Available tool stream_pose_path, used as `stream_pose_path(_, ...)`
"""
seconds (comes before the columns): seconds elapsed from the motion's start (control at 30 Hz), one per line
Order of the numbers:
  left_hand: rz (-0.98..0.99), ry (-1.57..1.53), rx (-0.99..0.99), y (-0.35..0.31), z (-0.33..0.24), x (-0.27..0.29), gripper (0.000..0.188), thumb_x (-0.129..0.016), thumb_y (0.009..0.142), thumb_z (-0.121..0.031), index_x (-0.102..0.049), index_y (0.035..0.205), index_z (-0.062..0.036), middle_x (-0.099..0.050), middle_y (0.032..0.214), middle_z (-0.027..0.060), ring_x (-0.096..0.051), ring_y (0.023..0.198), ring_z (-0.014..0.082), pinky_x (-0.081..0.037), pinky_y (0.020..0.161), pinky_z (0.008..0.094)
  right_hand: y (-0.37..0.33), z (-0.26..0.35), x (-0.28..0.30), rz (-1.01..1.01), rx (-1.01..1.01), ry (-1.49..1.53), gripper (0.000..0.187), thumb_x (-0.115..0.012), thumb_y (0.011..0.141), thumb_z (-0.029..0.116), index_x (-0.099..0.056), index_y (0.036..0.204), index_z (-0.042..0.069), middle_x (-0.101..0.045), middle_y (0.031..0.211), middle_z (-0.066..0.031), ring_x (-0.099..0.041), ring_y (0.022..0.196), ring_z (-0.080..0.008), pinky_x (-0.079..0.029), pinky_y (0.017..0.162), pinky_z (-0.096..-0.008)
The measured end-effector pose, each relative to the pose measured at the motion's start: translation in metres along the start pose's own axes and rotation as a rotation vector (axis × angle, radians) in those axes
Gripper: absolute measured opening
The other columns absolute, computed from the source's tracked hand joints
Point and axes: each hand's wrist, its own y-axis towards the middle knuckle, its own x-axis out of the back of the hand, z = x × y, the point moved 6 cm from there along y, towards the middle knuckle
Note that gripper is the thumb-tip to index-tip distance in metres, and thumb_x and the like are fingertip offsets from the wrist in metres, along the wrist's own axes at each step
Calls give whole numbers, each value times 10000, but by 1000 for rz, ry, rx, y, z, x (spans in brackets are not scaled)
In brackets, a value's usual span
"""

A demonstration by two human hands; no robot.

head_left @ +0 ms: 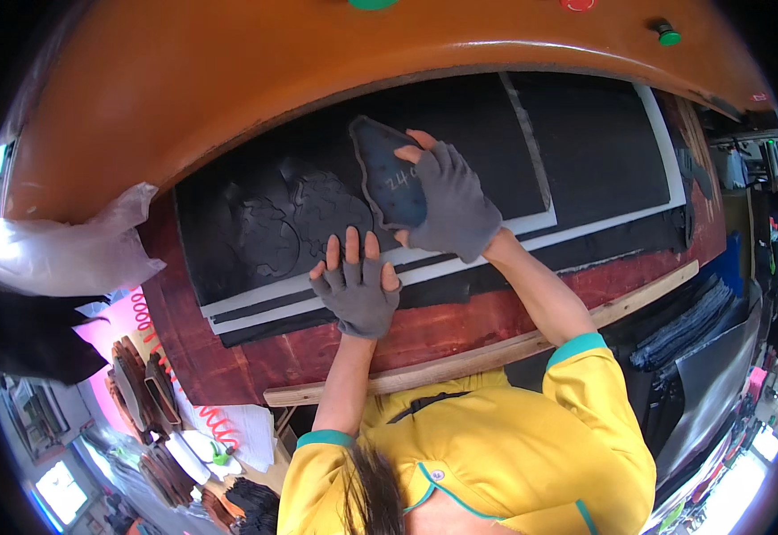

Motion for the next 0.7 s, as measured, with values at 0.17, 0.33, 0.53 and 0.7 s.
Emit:
stream_pose_path(0.17, 32, -23, 5, -34, -7, 12, 403, -463, 954, -315, -636, 1240, -89, -551, 1365, 118, -468, 1279, 338, -289, 1016, 509, -40, -23, 11, -3, -225, 821, 966, -887, 492, 182, -451, 1352, 129, -440, 1359, -133, -505, 1210, -273, -448, 1000, -386)
stream_pose_path(0.33, 136, -68, 40, -46, -10, 27, 410, -479, 951, -310, -606, 1290, -116, -520, 1406, 106, -432, 1321, 325, -259, 1050, 502, -74, -37, 65, -209, -276, 878, 937, -902, 459, 249, -514, 1300, 110, -445, 1396, -140, -508, 1226, -294, -459, 993, -411)
stream_pose_path(0.53, 132, -219, -56, -34, -44, 24, 389, -528, 909, -257, -612, 1258, -111, -533, 1378, 88, -447, 1309, 302, -242, 1080, 493, -93, -43, 74, -110, -130, 34, 924, -856, 504, 185, -473, 1343, 118, -412, 1425, -202, -486, 1253, -399, -438, 1028, -443)
stream_pose_path(0.7, 16, -227, -125, -22, -64, 9, 358, -573, 878, -214, -642, 1221, -139, -575, 1333, 44, -481, 1286, 291, -304, 1024, 473, -123, -43, 70, -309, -52, -26, 894, -893, 627, 233, -420, 1378, 129, -421, 1428, -184, -484, 1269, -400, -465, 1007, -445)
